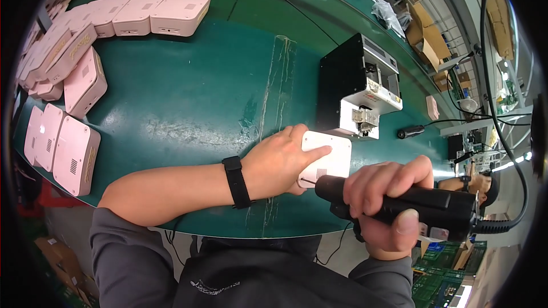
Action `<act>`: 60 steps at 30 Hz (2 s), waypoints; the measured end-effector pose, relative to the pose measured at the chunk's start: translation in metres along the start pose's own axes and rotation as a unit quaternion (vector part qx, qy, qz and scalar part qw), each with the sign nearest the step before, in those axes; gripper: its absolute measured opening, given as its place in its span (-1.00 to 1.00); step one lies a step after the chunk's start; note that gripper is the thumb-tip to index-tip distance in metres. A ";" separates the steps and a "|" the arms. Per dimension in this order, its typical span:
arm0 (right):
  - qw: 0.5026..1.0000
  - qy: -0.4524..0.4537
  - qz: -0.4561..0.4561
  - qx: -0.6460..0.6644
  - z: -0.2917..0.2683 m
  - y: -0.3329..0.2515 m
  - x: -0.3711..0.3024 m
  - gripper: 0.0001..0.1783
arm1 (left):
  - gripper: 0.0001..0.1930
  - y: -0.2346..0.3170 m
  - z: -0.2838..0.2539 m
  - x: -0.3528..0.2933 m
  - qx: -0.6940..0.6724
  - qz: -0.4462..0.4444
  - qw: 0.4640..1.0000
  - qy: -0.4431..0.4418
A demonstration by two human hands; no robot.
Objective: The person picks up a pink plastic housing, places it on the table, and uses a power screwdriver to drive screws into the back panel. After securing the screws, the person sets the housing aside and repeats the process with another pink housing.
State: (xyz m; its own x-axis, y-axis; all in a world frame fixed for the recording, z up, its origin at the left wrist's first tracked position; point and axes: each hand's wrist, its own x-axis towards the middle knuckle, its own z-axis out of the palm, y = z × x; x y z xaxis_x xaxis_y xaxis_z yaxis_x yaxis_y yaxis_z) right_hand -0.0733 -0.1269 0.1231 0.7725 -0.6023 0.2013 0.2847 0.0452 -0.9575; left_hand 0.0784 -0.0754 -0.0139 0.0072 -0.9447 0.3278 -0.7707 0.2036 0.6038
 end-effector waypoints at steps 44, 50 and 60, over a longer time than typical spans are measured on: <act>0.946 0.200 -0.093 0.239 -0.229 0.074 0.019 -0.75 | -0.52 -0.025 -0.081 -0.005 -0.288 -0.332 0.895 0.078; 0.935 0.272 -0.100 0.202 -0.231 0.072 0.019 -0.73 | -0.45 0.034 -0.142 -0.112 0.249 -0.343 0.880 0.213; 0.934 0.285 -0.089 0.198 -0.238 0.080 0.020 -0.75 | -0.18 0.039 -0.096 -0.219 0.458 -0.465 0.745 0.140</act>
State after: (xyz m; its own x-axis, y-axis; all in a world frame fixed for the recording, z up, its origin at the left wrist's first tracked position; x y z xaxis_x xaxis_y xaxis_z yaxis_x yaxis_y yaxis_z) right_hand -0.1699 -0.3248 0.0015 0.2971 -0.9496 0.1003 0.6545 0.1260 -0.7455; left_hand 0.1080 0.1635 0.0072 0.8429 -0.4513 0.2930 -0.4599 -0.8869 -0.0428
